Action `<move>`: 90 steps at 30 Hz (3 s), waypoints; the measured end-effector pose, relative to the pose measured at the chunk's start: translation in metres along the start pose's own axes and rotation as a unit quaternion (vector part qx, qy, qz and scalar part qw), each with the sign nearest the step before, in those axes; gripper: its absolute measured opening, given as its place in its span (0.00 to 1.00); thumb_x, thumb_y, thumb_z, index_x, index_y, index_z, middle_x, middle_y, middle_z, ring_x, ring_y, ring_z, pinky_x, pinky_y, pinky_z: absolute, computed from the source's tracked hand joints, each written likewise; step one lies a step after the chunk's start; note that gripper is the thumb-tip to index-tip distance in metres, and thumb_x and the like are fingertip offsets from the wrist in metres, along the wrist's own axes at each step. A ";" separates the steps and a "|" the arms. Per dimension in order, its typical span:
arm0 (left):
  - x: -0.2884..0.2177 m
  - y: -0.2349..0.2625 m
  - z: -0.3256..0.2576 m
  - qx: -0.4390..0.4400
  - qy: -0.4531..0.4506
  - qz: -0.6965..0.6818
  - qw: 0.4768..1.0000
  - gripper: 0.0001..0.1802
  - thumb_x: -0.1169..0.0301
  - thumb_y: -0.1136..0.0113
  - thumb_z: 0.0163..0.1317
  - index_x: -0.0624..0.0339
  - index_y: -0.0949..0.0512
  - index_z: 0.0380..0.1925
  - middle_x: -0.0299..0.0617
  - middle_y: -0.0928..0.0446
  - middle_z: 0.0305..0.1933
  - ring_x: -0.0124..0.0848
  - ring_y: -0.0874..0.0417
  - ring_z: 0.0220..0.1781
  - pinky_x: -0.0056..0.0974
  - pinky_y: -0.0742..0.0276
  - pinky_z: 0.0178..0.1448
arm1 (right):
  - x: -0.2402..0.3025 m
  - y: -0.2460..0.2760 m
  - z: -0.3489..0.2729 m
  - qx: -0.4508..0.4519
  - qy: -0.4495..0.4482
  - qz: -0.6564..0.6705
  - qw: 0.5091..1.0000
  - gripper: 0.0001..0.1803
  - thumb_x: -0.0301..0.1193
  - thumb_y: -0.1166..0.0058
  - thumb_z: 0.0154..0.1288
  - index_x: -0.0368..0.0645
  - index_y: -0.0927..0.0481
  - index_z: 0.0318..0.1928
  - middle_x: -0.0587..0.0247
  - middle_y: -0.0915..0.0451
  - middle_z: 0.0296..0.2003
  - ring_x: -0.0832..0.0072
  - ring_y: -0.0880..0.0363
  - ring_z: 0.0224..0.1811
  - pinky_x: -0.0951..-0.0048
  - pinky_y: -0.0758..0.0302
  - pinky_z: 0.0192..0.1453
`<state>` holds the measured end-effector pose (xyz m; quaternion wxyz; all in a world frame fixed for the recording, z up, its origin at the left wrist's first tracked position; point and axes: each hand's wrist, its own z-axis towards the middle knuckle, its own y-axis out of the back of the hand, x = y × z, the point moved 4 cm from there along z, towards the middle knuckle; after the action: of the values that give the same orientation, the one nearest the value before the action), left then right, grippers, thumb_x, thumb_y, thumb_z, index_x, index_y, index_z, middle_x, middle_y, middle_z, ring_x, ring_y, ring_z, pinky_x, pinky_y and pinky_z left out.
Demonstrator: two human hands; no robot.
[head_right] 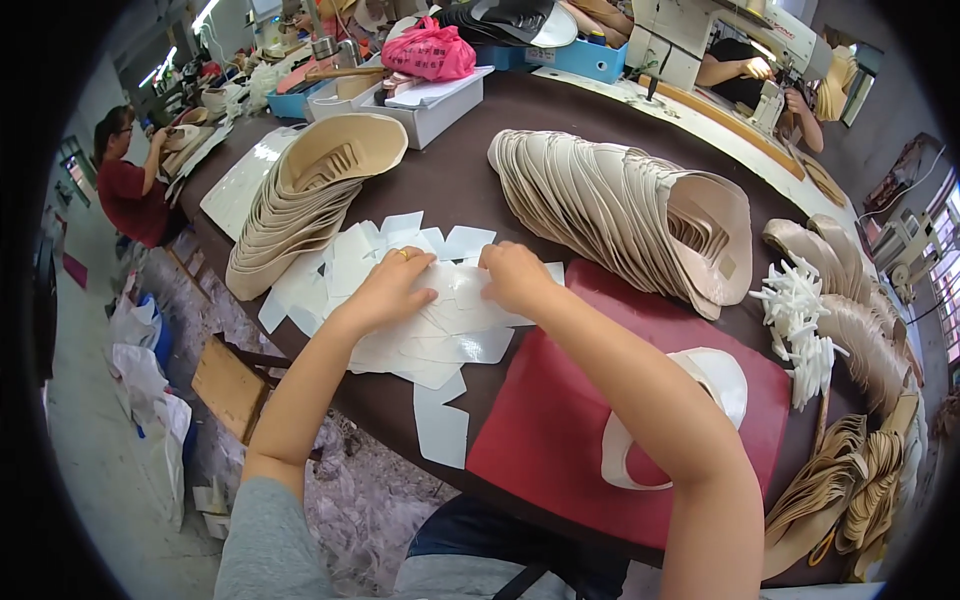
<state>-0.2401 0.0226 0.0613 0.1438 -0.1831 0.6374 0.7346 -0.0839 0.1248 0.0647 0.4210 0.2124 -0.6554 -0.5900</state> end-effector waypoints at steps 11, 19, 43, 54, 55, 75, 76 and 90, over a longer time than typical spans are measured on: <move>0.034 0.010 0.011 0.077 0.114 -0.277 0.951 0.25 0.56 0.61 0.73 0.66 0.24 0.52 0.45 0.25 0.53 0.34 0.25 0.55 0.34 0.34 0.63 | 0.081 0.011 -0.061 -0.052 0.252 -0.150 0.955 0.04 0.23 0.50 0.56 0.39 0.28 0.33 0.56 0.27 0.32 0.58 0.24 0.36 0.63 0.25 0.41; -0.049 0.010 -0.036 -0.002 0.028 -0.490 0.871 0.28 0.51 0.60 0.72 0.66 0.27 0.55 0.47 0.22 0.51 0.37 0.24 0.56 0.37 0.31 0.60 | 0.031 0.145 -0.169 -0.163 -0.079 0.373 0.910 0.16 0.16 0.49 0.58 0.40 0.22 0.47 0.62 0.24 0.35 0.71 0.29 0.31 0.76 0.29 0.36; -0.334 -0.074 -0.074 0.163 -0.035 -0.781 0.601 0.27 0.81 0.40 0.58 0.63 0.31 0.60 0.47 0.22 0.53 0.31 0.20 0.53 0.32 0.25 0.58 | -0.022 0.156 -0.393 -0.421 -0.164 0.570 0.686 0.04 0.23 0.50 0.66 0.37 0.23 0.40 0.67 0.23 0.32 0.82 0.29 0.31 0.85 0.32 0.40; -0.382 -0.052 -0.063 0.234 -0.166 -0.720 0.631 0.23 0.80 0.37 0.57 0.65 0.26 0.54 0.42 0.18 0.44 0.27 0.18 0.40 0.27 0.24 0.45 | -0.011 0.187 -0.397 -0.535 -0.082 0.326 0.776 0.14 0.17 0.39 0.57 0.36 0.24 0.44 0.64 0.20 0.33 0.83 0.27 0.28 0.86 0.29 0.32; -0.382 -0.054 -0.062 0.241 -0.167 -0.745 0.600 0.21 0.79 0.38 0.58 0.65 0.25 0.53 0.40 0.18 0.41 0.24 0.20 0.37 0.26 0.25 0.41 | -0.012 0.187 -0.397 -0.537 -0.084 0.317 0.777 0.14 0.17 0.38 0.57 0.36 0.25 0.44 0.64 0.20 0.32 0.83 0.27 0.28 0.86 0.29 0.31; -0.396 -0.046 -0.068 0.185 -0.195 -0.558 0.785 0.07 0.73 0.37 0.61 0.68 0.19 0.34 0.36 0.19 0.26 0.19 0.25 0.24 0.21 0.32 0.25 | -0.015 0.276 -0.379 -0.205 0.012 0.070 0.976 0.13 0.25 0.31 0.46 0.39 0.18 0.34 0.65 0.20 0.26 0.78 0.28 0.23 0.79 0.32 0.29; -0.396 -0.045 -0.067 0.196 -0.196 -0.549 0.789 0.07 0.73 0.38 0.62 0.68 0.19 0.34 0.35 0.20 0.25 0.19 0.26 0.23 0.22 0.33 0.24 | -0.015 0.276 -0.377 -0.195 -0.014 0.050 0.979 0.12 0.25 0.31 0.44 0.39 0.17 0.33 0.65 0.20 0.26 0.78 0.28 0.23 0.79 0.32 0.29; -0.385 -0.040 -0.066 0.138 -0.087 -0.581 0.797 0.08 0.73 0.35 0.58 0.70 0.19 0.34 0.40 0.18 0.26 0.21 0.23 0.22 0.23 0.29 0.24 | -0.050 0.193 -0.402 -0.225 -0.220 0.517 0.796 0.08 0.28 0.42 0.64 0.34 0.18 0.38 0.65 0.20 0.28 0.82 0.28 0.27 0.82 0.30 0.32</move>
<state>0.1264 -0.0286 0.1918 0.6224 -0.4325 0.4906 0.4299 0.3084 -0.0340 0.2126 0.5438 -0.3942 -0.5913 -0.4465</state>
